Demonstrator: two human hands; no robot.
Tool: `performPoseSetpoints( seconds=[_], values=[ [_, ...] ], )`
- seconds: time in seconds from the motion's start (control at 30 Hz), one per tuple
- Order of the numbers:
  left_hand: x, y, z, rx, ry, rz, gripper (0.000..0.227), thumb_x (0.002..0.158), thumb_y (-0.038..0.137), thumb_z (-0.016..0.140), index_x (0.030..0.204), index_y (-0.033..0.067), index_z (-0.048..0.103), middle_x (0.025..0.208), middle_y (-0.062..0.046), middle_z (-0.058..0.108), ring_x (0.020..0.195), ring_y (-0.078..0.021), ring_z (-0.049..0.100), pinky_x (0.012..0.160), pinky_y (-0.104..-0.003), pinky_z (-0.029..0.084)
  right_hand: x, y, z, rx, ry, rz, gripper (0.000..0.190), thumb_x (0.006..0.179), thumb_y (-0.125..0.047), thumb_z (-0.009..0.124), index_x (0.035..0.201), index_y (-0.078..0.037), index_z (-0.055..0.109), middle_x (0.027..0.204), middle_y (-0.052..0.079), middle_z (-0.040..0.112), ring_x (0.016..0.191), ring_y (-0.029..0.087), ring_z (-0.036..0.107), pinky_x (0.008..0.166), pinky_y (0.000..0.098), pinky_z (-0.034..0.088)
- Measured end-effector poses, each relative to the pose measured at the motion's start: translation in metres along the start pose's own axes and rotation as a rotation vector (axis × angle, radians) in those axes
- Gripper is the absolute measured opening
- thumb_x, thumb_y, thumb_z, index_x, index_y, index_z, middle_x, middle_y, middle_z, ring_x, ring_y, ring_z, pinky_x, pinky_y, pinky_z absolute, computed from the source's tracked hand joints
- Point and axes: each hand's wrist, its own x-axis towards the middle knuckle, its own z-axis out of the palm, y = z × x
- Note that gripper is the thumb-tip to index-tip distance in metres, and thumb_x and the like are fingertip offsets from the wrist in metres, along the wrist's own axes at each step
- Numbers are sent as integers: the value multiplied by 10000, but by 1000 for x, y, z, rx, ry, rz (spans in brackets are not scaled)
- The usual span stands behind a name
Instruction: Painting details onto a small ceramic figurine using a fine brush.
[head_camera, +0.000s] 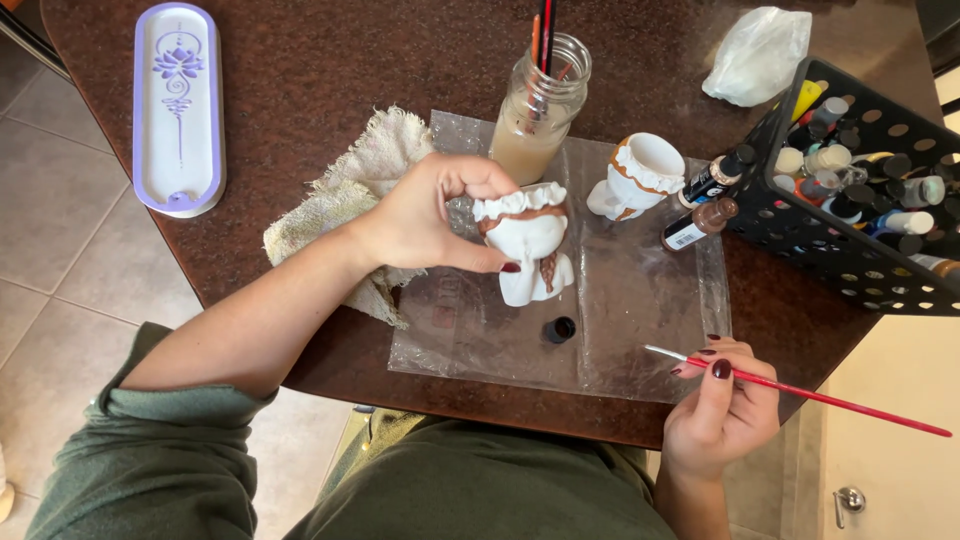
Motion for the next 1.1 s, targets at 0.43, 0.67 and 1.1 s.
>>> performPoseSetpoints(
  seconds=[0.43, 0.67, 1.1],
  values=[
    [16, 13, 12, 767, 2, 461, 398, 715, 72, 896, 1069, 95, 718, 997, -36, 769, 935, -174, 717, 1159, -411, 378, 0, 0, 0, -31, 3, 20, 45, 1105, -59, 559, 1089, -27, 585, 774, 57, 635, 779, 141, 582, 981, 343, 446],
    [46, -4, 22, 1099, -113, 479, 422, 629, 76, 860, 1014, 56, 689, 821, -89, 722, 888, -304, 685, 1054, -431, 438, 1, -5, 1, -35, -22, 24, 52, 1098, -66, 557, 1080, -28, 587, 776, 47, 641, 810, 140, 577, 978, 341, 443],
    [52, -10, 19, 1017, -92, 474, 435, 657, 95, 910, 1028, 38, 691, 915, -111, 733, 928, -285, 680, 1075, -436, 443, 1, -5, 1, -31, -50, 18, 65, 1102, -87, 565, 1077, -31, 583, 784, 47, 643, 815, 143, 579, 960, 340, 448]
  ],
)
